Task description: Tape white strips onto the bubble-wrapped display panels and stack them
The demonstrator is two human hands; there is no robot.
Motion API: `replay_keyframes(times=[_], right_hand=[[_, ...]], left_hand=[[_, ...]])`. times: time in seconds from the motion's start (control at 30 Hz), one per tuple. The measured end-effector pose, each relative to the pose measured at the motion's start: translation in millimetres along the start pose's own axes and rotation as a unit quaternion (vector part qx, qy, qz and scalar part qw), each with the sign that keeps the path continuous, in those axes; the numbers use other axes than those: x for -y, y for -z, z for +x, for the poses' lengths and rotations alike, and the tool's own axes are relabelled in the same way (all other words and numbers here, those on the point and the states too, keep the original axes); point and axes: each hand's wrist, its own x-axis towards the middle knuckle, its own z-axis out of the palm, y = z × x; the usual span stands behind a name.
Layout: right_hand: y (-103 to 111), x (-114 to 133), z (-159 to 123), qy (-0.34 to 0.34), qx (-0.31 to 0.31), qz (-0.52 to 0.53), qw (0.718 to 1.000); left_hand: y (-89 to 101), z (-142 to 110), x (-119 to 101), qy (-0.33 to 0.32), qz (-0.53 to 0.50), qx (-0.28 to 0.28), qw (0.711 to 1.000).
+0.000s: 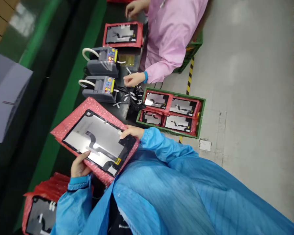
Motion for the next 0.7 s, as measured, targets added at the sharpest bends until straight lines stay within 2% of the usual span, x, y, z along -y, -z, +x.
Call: replay_keyframes(times=[0.1,0.2,0.3,0.37,0.43,0.53,0.6,0.7], right_hand=[[67.3,15.2,-15.0,0.030,-0.032,-0.013,0.999],[121.1,22.5,-34.7,0.068,-0.072,-0.061,0.993],[157.1,19.9,-45.8,0.086,-0.112,-0.107,0.984],[170.3,15.4,-43.7,0.076,-0.115,-0.132,0.982],[173.8,11.4,-33.5,0.062,-0.092,-0.163,0.980],[160.6,9.7,-5.2,0.043,-0.037,-0.209,0.976],[141.7,11.0,20.6,0.027,0.000,-0.224,0.974],[106.4,13.2,64.5,-0.005,0.052,-0.238,0.970]], left_hand=[[-46.8,39.6,27.8,0.007,-0.012,0.018,1.000],[-86.8,66.5,63.5,0.002,-0.017,0.091,0.996],[-112.3,82.4,103.4,-0.021,-0.052,0.127,0.990],[-118.4,88.2,127.3,-0.053,-0.094,0.115,0.987],[-115.9,90.1,145.7,-0.081,-0.140,0.085,0.983],[-100.5,87.4,157.6,-0.121,-0.211,0.015,0.970],[-85.8,85.0,152.9,-0.142,-0.254,-0.036,0.956],[-59.4,86.9,131.9,-0.175,-0.300,-0.086,0.934]])
